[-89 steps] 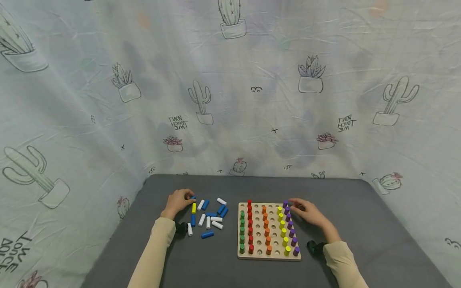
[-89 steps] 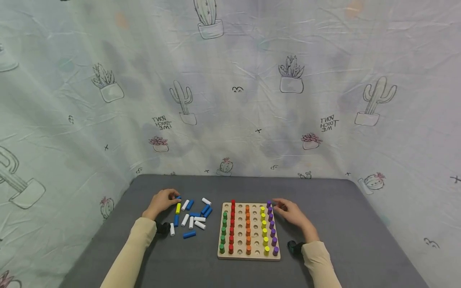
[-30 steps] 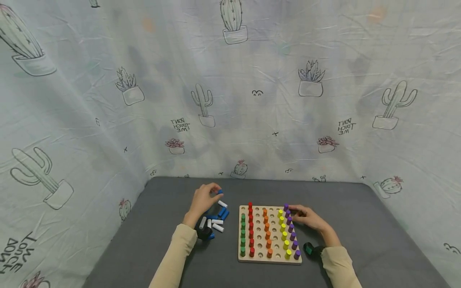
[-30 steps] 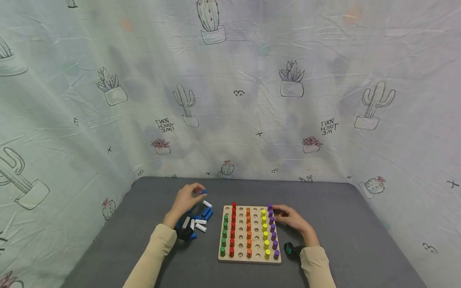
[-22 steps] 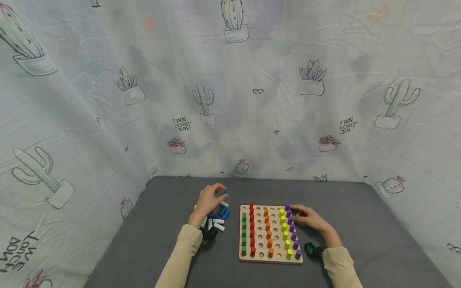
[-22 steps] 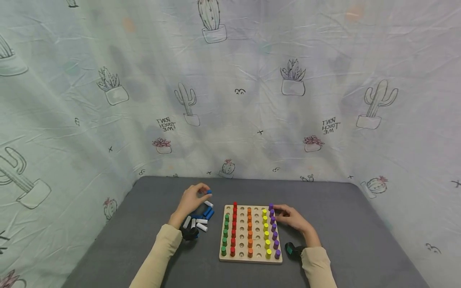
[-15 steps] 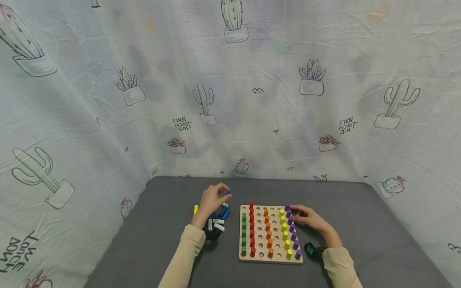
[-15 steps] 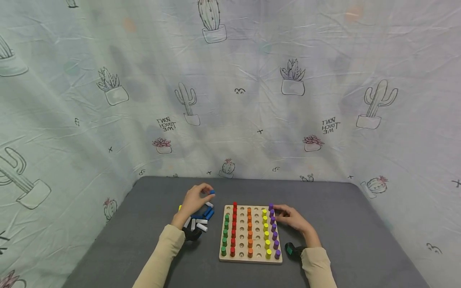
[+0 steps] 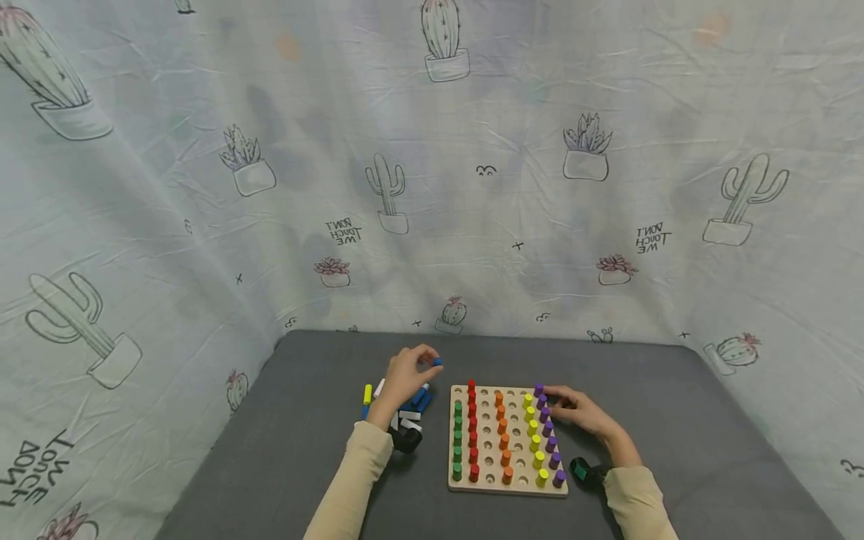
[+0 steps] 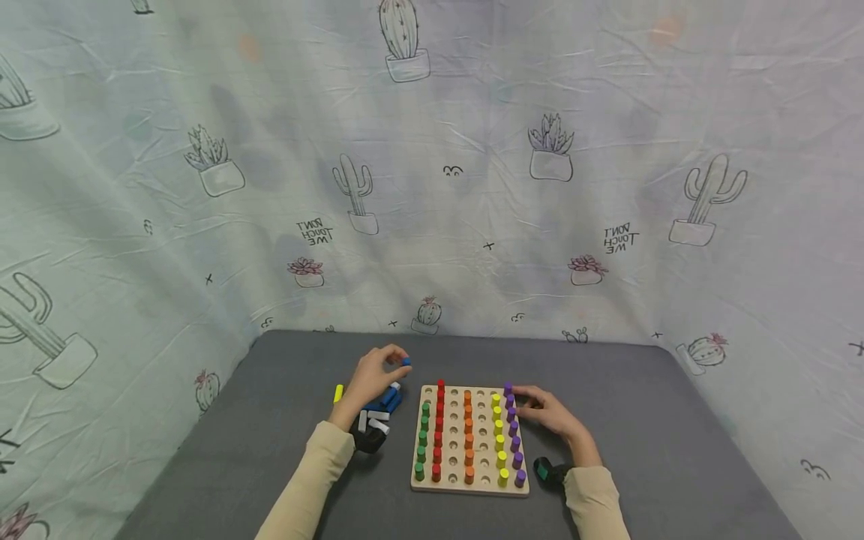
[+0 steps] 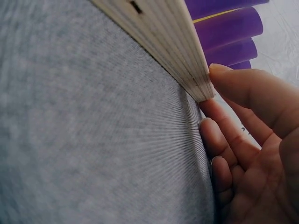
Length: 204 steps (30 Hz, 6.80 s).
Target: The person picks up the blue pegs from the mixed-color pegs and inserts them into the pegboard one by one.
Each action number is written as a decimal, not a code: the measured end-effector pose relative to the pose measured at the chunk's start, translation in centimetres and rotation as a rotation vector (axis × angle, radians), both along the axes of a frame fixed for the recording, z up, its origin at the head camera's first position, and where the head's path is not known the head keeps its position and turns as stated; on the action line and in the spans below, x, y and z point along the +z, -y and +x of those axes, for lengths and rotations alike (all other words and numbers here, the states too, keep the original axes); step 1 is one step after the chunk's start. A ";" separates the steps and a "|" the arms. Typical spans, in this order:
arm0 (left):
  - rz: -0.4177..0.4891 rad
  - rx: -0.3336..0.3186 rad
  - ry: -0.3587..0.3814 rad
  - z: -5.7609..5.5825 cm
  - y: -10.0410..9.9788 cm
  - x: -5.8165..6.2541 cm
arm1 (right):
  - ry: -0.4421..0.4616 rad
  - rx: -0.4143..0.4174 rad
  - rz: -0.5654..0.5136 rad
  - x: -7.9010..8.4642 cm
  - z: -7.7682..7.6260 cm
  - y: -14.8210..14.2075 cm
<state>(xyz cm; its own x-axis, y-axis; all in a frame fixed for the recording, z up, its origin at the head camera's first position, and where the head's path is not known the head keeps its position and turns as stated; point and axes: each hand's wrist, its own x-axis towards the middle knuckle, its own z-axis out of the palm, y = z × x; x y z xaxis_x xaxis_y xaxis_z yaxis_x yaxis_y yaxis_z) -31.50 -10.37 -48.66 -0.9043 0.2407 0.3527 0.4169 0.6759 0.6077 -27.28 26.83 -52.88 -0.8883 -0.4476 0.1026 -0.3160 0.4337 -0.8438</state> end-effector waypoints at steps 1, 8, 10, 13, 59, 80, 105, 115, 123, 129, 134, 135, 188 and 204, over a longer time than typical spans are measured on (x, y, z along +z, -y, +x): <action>-0.002 -0.003 -0.004 0.0 -0.1 0.0 | 0.003 -0.005 0.004 -0.4 -0.2 -0.2; -0.006 -0.021 -0.023 -0.3 -0.8 -0.4 | 0.039 -0.014 0.000 -1.3 -0.9 -0.5; -0.007 -0.027 -0.018 -0.2 -1.1 -0.3 | 0.045 -0.011 -0.003 -1.3 -0.9 -0.5; 0.004 -0.051 -0.019 -0.2 -1.5 -0.1 | 0.045 -0.004 -0.013 -1.2 -0.8 -0.6; 0.054 -0.175 0.047 -0.1 -5.3 0.2 | 0.023 0.012 -0.027 -1.3 -1.0 -0.5; 0.064 -0.270 0.138 -0.8 -6.3 -0.9 | 0.020 -0.015 -0.017 -1.8 -1.3 -0.7; 0.088 -0.361 0.250 -0.8 -6.5 -2.2 | -0.003 0.017 -0.022 -1.7 -0.6 -1.0; 0.089 -0.371 0.231 -0.5 -6.9 -2.7 | -0.095 0.104 -0.085 -1.9 -0.6 -1.4; 0.081 -0.368 0.241 -0.7 -6.9 -2.9 | -0.024 0.058 -0.040 -1.6 -0.4 -1.2; 0.068 -0.368 0.236 -0.8 -7.0 -2.8 | -0.106 0.104 -0.096 -1.8 -0.4 -1.3; 0.007 -0.351 0.231 -0.5 -7.1 -2.8 | -0.040 0.032 -0.027 -2.0 -0.4 -1.2; 0.001 -0.348 0.233 -0.4 -7.1 -2.7 | -0.028 0.023 -0.021 -2.0 -0.4 -1.2; 0.087 -0.258 0.179 0.7 -3.2 -1.1 | -0.009 0.010 -0.026 -0.9 0.3 -0.8; 0.078 -0.205 0.175 0.9 -0.9 -1.3 | -0.003 0.027 -0.040 -1.6 -0.2 -1.2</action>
<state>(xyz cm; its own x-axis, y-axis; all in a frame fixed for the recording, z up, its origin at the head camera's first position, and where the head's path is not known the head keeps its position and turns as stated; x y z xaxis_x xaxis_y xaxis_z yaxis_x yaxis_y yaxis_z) -30.60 -9.45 -49.97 -0.8883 0.4030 0.2204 0.4245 0.5369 0.7291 -27.45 28.00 -54.49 -0.8756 -0.4669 0.1238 -0.3299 0.3909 -0.8593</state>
